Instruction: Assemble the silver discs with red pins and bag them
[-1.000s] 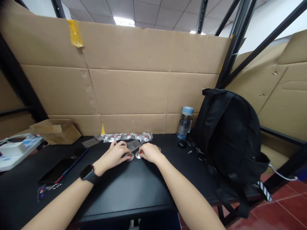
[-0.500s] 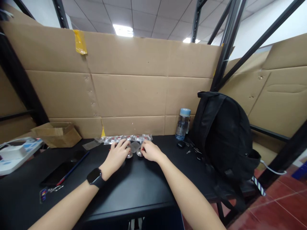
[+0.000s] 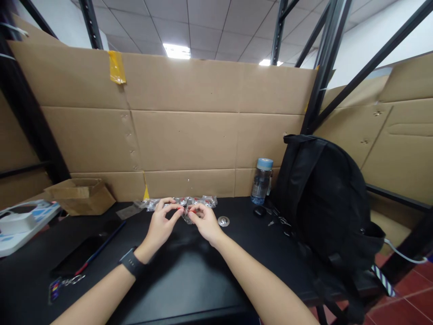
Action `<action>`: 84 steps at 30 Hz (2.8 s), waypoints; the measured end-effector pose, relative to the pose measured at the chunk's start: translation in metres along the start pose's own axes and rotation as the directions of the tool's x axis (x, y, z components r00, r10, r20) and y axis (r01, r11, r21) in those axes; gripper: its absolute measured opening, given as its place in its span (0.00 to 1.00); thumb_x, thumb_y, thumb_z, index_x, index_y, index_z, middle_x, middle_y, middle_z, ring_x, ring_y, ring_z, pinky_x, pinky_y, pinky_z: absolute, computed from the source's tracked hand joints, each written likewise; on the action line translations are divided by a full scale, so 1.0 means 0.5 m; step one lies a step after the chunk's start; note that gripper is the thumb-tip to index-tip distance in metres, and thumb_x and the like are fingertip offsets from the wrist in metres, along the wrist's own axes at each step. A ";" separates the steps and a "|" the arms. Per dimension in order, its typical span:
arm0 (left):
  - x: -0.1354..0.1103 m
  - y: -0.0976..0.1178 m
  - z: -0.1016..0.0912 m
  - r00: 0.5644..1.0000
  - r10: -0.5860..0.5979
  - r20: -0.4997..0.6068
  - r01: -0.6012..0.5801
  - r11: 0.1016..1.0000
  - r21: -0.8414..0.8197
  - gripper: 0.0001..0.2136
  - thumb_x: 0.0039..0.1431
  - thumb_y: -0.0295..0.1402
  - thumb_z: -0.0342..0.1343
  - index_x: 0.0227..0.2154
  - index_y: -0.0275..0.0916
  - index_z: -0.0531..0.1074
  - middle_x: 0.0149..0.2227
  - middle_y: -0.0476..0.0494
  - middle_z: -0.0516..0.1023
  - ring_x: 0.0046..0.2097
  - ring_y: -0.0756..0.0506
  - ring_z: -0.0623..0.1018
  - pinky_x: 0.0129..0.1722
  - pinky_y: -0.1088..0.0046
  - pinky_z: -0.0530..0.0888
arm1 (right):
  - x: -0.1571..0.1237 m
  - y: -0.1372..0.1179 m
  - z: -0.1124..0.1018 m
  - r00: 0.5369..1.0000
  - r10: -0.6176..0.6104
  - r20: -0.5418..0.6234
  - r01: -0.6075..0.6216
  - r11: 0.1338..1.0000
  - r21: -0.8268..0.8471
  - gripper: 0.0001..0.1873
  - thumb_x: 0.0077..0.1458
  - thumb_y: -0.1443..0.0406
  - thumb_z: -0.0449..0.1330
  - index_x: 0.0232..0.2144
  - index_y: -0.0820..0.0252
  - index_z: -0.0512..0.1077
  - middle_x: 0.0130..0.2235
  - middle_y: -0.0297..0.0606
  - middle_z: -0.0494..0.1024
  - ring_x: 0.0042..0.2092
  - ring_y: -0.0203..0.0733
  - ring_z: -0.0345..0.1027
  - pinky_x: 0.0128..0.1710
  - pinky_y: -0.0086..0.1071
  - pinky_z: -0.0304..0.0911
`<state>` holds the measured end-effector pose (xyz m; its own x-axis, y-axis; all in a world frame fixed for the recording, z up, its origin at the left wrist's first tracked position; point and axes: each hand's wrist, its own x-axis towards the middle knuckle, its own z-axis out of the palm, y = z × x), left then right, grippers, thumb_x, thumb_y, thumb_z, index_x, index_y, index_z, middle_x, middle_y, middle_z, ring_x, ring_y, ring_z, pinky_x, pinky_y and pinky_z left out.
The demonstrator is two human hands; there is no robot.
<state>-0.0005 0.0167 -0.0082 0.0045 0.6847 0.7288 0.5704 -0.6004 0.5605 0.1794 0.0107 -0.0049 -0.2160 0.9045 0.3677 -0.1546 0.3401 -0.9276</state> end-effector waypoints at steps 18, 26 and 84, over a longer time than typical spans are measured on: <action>-0.010 -0.019 0.033 0.976 -0.130 0.176 0.102 0.982 0.157 0.07 0.62 0.41 0.59 0.36 0.48 0.81 0.46 0.44 0.74 0.53 0.38 0.71 0.55 0.54 0.66 | 0.009 0.004 -0.047 0.937 0.340 0.078 -0.349 0.924 0.157 0.38 0.33 0.67 0.79 0.50 0.57 0.77 0.49 0.43 0.77 0.38 0.42 0.80 0.44 0.38 0.76; -0.019 -0.031 0.044 0.918 -0.139 0.373 0.071 0.979 0.191 0.14 0.68 0.45 0.48 0.48 0.48 0.74 0.53 0.43 0.75 0.56 0.39 0.72 0.54 0.55 0.66 | 0.028 0.026 -0.075 0.975 0.224 0.001 -0.221 0.962 -0.162 0.34 0.38 0.67 0.73 0.52 0.59 0.75 0.44 0.40 0.79 0.29 0.35 0.74 0.33 0.34 0.73; -0.041 -0.003 0.007 0.618 -0.017 0.786 -0.124 0.985 0.119 0.20 0.64 0.42 0.54 0.59 0.64 0.69 0.65 0.44 0.64 0.67 0.32 0.63 0.62 0.42 0.58 | 0.004 -0.043 -0.133 0.965 0.108 0.237 0.150 0.514 -0.844 0.09 0.40 0.66 0.68 0.29 0.60 0.79 0.26 0.33 0.78 0.28 0.36 0.69 0.28 0.26 0.59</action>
<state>0.0013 0.0052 -0.0254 0.6381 0.7585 0.1320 0.6594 -0.6269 0.4150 0.2461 0.0223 0.0115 -0.4540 0.8490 0.2703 0.7021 0.5277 -0.4782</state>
